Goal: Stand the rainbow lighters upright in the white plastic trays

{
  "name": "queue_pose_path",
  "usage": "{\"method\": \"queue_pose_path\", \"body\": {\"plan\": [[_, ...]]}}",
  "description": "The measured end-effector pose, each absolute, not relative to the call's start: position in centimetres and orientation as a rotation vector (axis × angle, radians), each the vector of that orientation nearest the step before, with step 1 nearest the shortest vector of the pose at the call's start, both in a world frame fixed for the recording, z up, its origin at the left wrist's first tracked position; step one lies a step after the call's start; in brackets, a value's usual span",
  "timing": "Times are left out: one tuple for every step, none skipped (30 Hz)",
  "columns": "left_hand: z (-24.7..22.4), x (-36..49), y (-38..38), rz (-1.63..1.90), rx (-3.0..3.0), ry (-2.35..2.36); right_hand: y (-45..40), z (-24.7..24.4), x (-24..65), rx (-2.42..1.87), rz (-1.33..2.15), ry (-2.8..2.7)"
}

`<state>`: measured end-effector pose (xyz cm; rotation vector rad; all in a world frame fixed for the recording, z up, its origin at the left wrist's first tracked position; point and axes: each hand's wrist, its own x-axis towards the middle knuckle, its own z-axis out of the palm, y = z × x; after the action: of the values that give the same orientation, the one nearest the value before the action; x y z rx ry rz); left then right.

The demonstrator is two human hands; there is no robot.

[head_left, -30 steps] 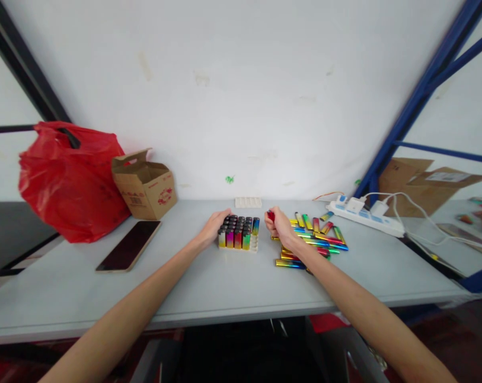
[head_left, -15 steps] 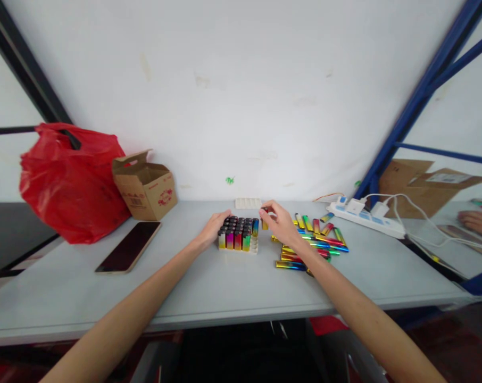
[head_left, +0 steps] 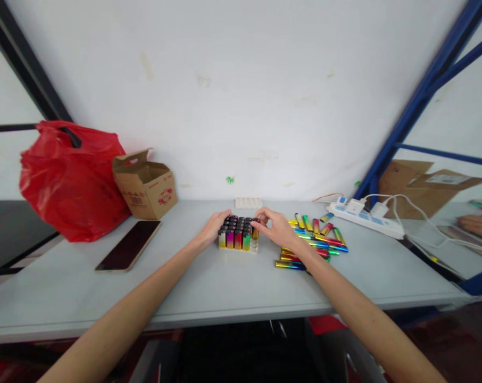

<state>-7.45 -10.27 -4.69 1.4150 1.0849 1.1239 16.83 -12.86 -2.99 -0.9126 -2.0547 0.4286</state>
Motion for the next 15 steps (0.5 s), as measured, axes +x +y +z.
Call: {"method": "queue_pose_path", "body": {"plan": [[-4.72,-7.43,-10.22,1.127,1.412,1.089,-12.93,-2.93,16.82,-0.917,0.434,-2.053],[-4.74,-7.42,-10.19,1.129,1.411,1.094,-13.0,-2.87,16.8,-0.922,0.438,-2.051],[-4.75,-7.41,-10.18,1.128,1.414,1.098,-13.06,-2.8,16.79,-0.928,0.442,-2.05],[-4.74,-7.4,-10.19,1.126,1.418,1.102,-13.11,-2.72,16.79,-0.932,0.446,-2.052],[-4.73,-7.4,-10.22,1.122,1.424,1.104,-13.15,-2.64,16.81,-0.935,0.448,-2.057],[-4.71,-7.41,-10.26,1.12,1.431,1.105,-13.17,-2.55,16.85,-0.936,0.451,-2.064],[-4.69,-7.42,-10.3,1.12,1.435,1.106,-13.18,-2.47,16.9,-0.933,0.452,-2.072],[-4.67,-7.42,-10.34,1.122,1.437,1.107,-13.16,-2.41,16.96,-0.928,0.452,-2.078],[-4.65,-7.43,-10.36,1.125,1.439,1.105,-13.13,-2.36,17.02,-0.922,0.45,-2.082],[-4.65,-7.43,-10.37,1.127,1.441,1.102,-13.08,-2.35,17.09,-0.917,0.446,-2.084],[-4.65,-7.43,-10.37,1.13,1.44,1.1,-13.03,-2.35,17.14,-0.914,0.441,-2.083],[-4.65,-7.43,-10.36,1.13,1.438,1.099,-12.97,-2.36,17.19,-0.913,0.435,-2.081],[-4.65,-7.42,-10.35,1.129,1.436,1.097,-12.92,-2.38,17.23,-0.913,0.429,-2.078],[-4.65,-7.41,-10.34,1.127,1.432,1.094,-12.88,-2.38,17.26,-0.914,0.424,-2.076],[-4.64,-7.4,-10.33,1.127,1.425,1.093,-12.86,-2.35,17.29,-0.914,0.422,-2.076]]}}
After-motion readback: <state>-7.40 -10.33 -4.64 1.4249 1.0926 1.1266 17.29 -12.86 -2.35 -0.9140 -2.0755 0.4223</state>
